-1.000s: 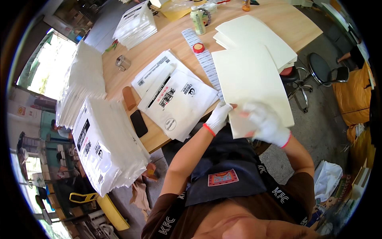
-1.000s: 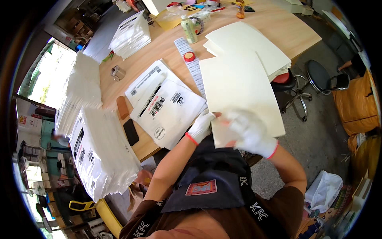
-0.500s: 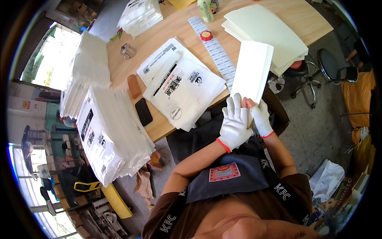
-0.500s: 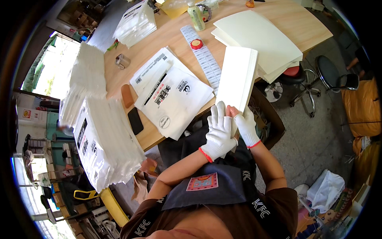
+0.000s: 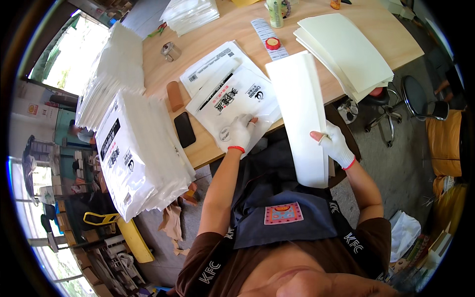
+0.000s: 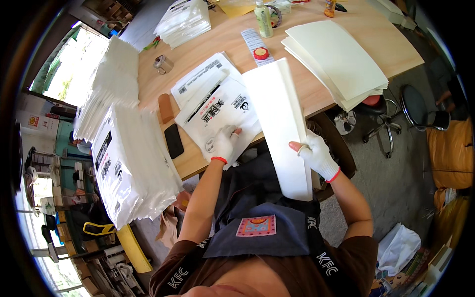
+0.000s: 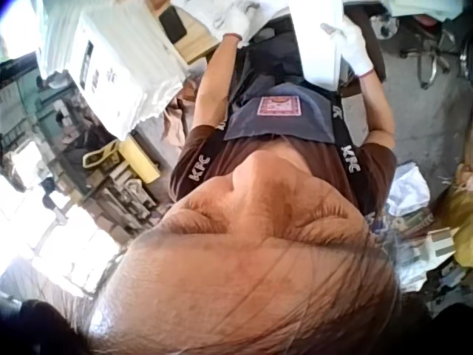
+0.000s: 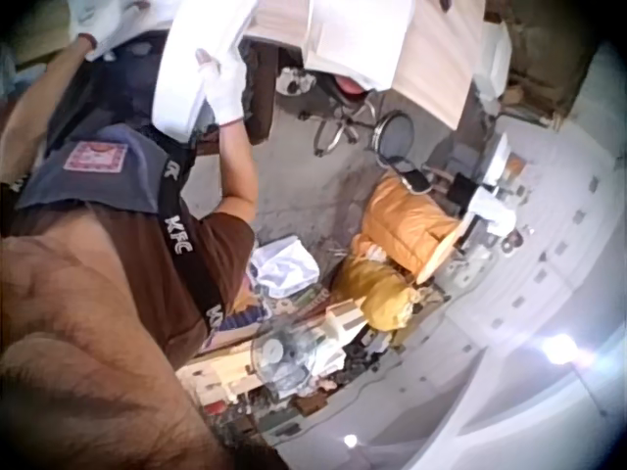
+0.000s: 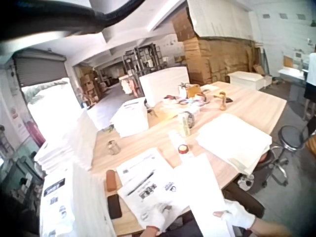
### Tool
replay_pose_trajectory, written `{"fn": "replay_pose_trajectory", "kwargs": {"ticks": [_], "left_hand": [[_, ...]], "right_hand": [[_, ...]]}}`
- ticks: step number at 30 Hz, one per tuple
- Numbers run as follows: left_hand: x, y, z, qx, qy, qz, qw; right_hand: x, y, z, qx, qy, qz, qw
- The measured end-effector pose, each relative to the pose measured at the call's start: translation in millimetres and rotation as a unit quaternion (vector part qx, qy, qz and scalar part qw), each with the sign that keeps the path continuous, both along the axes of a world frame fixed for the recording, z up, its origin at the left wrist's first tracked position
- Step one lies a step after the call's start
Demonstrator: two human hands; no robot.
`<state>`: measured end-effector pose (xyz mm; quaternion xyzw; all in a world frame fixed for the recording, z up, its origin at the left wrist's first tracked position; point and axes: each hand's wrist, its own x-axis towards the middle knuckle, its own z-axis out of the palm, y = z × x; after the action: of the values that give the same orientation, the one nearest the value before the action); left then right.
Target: The person repeatedly picks up white paper sheets, folds them, and places them into white plastic bags on a table. The person then folds the top of each bag to close it and stacks the filled bags on the table.
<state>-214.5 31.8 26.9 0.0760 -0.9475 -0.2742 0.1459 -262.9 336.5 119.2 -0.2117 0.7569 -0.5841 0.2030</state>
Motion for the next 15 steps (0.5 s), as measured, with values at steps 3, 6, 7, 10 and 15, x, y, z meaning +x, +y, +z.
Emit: {"fn": "replay_pose_trajectory", "kwargs": {"ticks": [3, 6, 7, 10, 15], "left_hand": [[-10, -13, 23, 0.22, -0.102, 0.092, 0.966], [-30, -64, 28, 0.597, 0.016, 0.121, 0.793], [-28, -67, 47, 0.614, 0.043, 0.09, 0.783], [-12, -54, 113, 0.501, 0.097, -0.004, 0.86], [34, 31, 123, 0.011, 0.097, -0.099, 0.99]], "right_hand": [[-3, -7, 0, 0.22, 0.26, 0.097, 0.935], [4, -36, 26, 0.377, 0.297, 0.189, 0.857], [4, -45, 41, 0.417, 0.285, 0.212, 0.837], [-5, -57, 28, 0.437, 0.298, 0.248, 0.811], [-37, -80, 35, 0.387, 0.008, 0.314, 0.867]]}}
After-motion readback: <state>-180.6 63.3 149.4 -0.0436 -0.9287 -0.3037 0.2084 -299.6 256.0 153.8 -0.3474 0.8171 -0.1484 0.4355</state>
